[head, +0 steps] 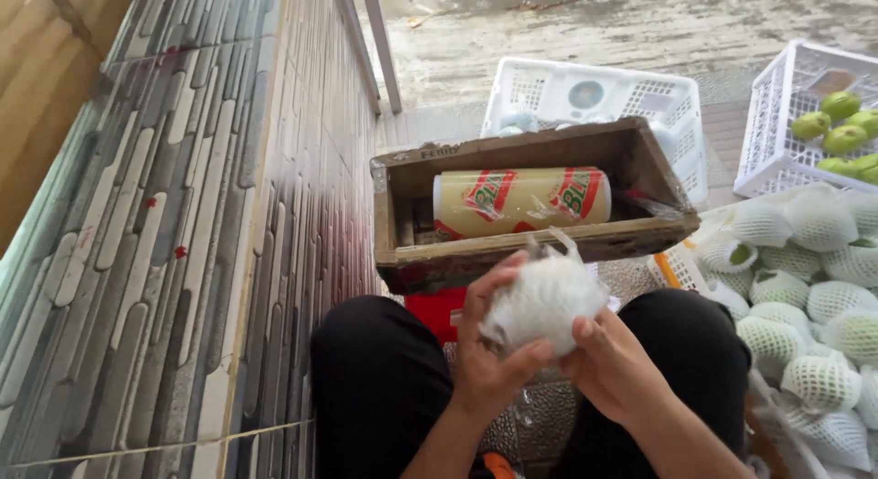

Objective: The person wraps individual green fruits in white foam nets and then encases them in clear plastic wrap. They use scissors to cut the plastic and place the wrapped fruits into a white crate.

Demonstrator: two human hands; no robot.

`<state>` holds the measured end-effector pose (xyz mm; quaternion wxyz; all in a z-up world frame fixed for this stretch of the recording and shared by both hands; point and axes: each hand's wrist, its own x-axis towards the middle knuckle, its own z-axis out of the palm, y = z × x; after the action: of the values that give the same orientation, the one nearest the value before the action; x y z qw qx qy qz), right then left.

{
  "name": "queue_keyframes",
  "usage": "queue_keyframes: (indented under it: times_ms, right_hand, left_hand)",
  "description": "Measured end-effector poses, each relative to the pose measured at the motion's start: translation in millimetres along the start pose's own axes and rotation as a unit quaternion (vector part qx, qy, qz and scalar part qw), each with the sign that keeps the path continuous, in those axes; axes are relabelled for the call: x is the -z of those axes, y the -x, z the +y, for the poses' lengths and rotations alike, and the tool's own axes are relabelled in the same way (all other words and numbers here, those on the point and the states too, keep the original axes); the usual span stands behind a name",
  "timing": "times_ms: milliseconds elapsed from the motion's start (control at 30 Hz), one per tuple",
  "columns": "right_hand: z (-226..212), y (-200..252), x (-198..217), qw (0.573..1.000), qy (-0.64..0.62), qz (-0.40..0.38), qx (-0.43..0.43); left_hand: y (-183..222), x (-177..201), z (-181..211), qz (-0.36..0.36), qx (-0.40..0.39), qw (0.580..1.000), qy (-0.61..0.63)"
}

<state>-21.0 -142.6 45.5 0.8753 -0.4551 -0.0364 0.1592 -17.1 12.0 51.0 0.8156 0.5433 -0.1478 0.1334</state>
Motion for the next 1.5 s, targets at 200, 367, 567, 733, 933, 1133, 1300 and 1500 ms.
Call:
queue_keyframes:
  times_ms: [200, 367, 567, 733, 933, 1133, 1300, 1500]
  right_hand:
    - [-8, -6, -3, 0.993, -0.029, 0.105, 0.054]
    - [-16, -6, 6, 0.990, 0.004, 0.133, 0.048]
    - [-17, -6, 14, 0.988, -0.004, 0.135, 0.080]
    - [-17, -2, 7, 0.987, -0.007, 0.118, 0.107]
    - [-11, 0, 14, 0.911, 0.325, 0.158, 0.197]
    - [-24, 10, 0, 0.898, 0.412, 0.097, 0.122]
    - [-28, 14, 2, 0.888, 0.442, 0.068, 0.103]
    - [-30, 12, 6, 0.839, 0.517, 0.058, 0.159]
  left_hand:
    - [-2, 1, 20, 0.025, -0.040, 0.996, -0.073]
    - [-12, -2, 42, -0.019, 0.025, 0.975, -0.219]
    - [-11, -16, 44, 0.026, 0.018, 0.984, -0.173]
    - [-6, -21, 25, 0.102, 0.069, 0.988, -0.088]
    - [-25, 9, -3, 0.066, 0.180, 0.923, -0.334]
    - [-41, 1, 68, -0.090, 0.081, 0.942, -0.313]
    - [-46, -5, 84, -0.216, 0.082, 0.908, -0.351]
    - [-46, -1, 79, -0.130, -0.019, 0.926, -0.354]
